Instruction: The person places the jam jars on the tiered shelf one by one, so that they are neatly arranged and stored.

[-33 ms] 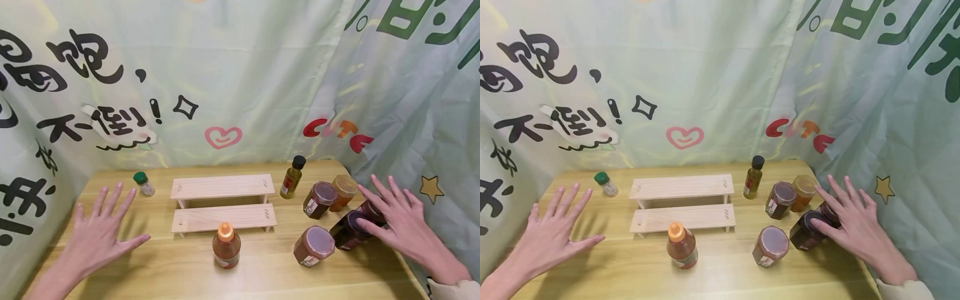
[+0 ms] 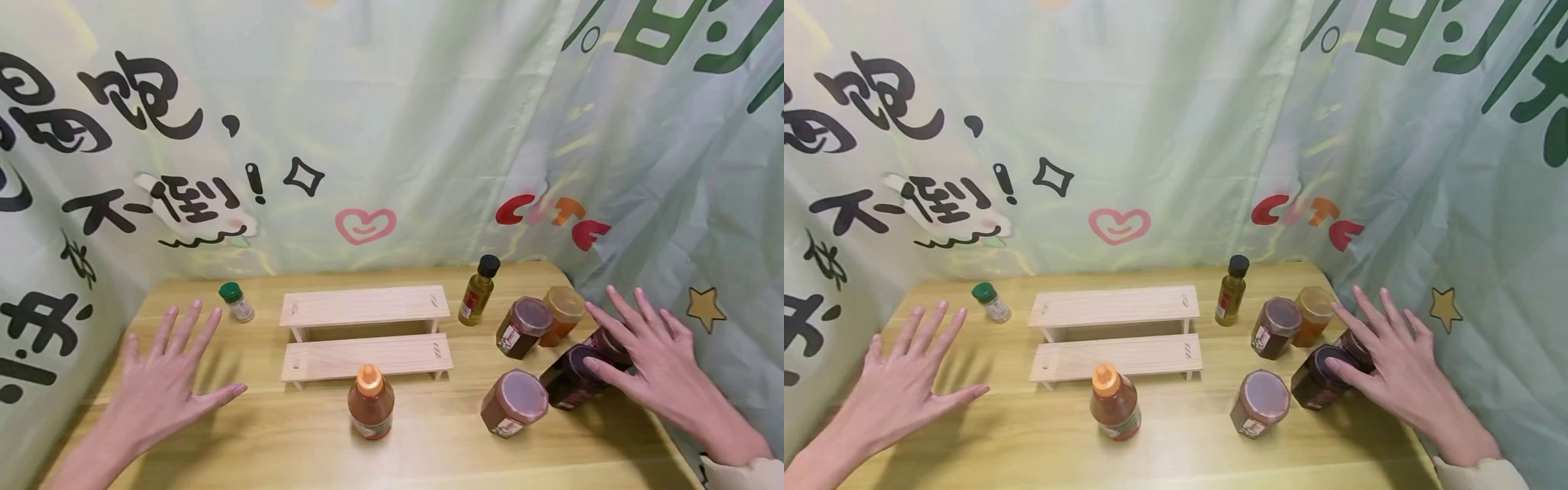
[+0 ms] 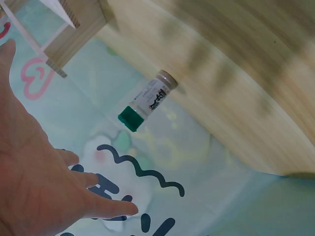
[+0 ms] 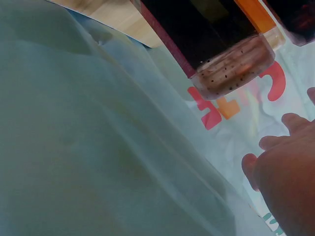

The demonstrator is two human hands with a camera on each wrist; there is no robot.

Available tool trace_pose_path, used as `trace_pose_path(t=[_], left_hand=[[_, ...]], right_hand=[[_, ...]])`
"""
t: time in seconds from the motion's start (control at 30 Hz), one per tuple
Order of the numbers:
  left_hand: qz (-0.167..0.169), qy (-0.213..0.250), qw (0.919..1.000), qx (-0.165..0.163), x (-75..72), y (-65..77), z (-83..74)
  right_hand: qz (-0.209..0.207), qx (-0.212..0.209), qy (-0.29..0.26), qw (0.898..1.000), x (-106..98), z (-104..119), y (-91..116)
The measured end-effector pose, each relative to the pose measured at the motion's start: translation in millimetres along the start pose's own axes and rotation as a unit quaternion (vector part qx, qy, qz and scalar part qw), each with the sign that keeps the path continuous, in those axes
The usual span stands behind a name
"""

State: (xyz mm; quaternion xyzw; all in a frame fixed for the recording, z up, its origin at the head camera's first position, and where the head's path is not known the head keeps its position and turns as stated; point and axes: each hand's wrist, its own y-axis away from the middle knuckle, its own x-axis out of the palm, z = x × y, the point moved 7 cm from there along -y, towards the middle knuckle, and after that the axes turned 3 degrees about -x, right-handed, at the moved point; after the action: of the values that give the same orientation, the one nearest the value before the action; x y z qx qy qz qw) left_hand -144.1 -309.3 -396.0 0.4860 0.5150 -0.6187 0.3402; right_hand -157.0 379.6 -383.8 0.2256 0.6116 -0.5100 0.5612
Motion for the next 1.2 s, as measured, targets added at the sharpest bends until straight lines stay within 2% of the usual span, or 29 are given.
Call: trace_pose_path(t=[0.27,0.47,0.63,0.8,0.97,1.1,1.2], left_hand=[[0.013,0.012,0.9998,-0.007,1.5,-6.4,-3.9],[0.031,0.026,0.9991,-0.01,6.4,-19.7,-17.1],[0.041,0.082,0.9957,-0.009,12.1,-31.8,-32.7],[0.063,0.165,0.9841,-0.016,31.5,-40.1,-45.8],[0.082,0.239,0.967,-0.032,56.2,-45.0,-54.0],[0.094,0.275,0.956,-0.036,71.3,-48.1,-60.6],[0.095,0.288,0.9523,-0.034,77.3,-50.5,-64.9]], right_hand=[[-0.016,0.026,-0.031,0.999,2,-3,13],[-0.033,0.05,-0.053,0.997,2,-11,18],[-0.048,0.066,-0.082,0.993,3,-14,22],[-0.039,0.098,-0.139,0.985,10,-21,27],[-0.037,0.118,-0.177,0.976,18,-35,32],[-0.051,0.14,-0.192,0.97,22,-46,36],[-0.062,0.162,-0.187,0.967,25,-53,39]])
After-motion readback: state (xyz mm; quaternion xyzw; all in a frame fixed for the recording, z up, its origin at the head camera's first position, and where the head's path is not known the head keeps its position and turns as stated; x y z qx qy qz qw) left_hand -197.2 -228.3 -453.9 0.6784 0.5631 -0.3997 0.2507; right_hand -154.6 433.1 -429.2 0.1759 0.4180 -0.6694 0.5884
